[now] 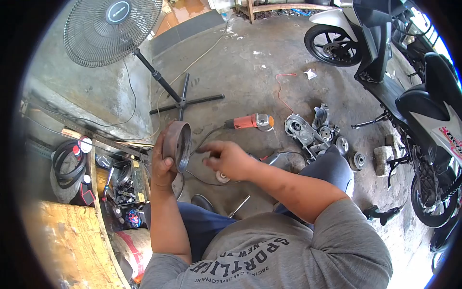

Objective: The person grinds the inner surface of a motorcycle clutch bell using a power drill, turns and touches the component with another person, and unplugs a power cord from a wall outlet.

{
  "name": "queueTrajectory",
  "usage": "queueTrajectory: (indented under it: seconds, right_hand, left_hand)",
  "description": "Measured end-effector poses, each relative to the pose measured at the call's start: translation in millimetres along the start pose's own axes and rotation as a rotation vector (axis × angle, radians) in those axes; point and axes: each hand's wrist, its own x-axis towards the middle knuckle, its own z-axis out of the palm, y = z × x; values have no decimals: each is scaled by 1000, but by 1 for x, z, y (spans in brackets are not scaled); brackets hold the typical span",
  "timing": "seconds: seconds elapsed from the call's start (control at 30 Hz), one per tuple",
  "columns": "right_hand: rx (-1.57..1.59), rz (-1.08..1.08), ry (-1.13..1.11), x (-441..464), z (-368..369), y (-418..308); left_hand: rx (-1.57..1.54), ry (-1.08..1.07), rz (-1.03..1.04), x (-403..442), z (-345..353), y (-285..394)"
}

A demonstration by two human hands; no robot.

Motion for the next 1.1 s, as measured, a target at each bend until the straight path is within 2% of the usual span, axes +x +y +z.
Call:
queueTrajectory:
  seconds: [0.03,0.07,0.2,0.23,0.37,0.4,0.53,0.57,0.7,0.73,0.87,1.1]
  right_hand:
    - [408,169,78,4,-3,7]
    - [399,166,76,5,-6,8]
    - [1049,391,91,6,-15,13]
    - [1044,389,88,7,-16,16]
    - [297,355,192,13,-10,28]
    - [299,353,182,13,-8,28]
    - [-444,-110,165,9,-7,32]
    - [-443,-105,160,7,-5,27]
    - [-439,-765,179,-4,7,0]
    - [-438,-764,179,-5,9,0]
    - [-871,-680,67,-10,19,1]
    - [-756,-599,-55,-20,34,2]
  left_hand:
    - [-10,48,-11,0,0,-1]
    - [-14,51,-3,1,1,1]
    - [-122,132,-23,4,9,10]
    - [-122,134,-18,4,10,10]
    - [-384,134,-10,-1,6,13]
    - [-377,141,-7,-1,3,16]
    - [-299,-272,24,3,-5,28]
    - [-301,-267,21,2,-6,26]
    - [-250,-234,-19,-2,-8,12]
    - [-251,-234,-19,-2,-8,12]
    - [-114,-172,-33,-2,-3,10]
    - [-42,-145,-43,-2,3,11]
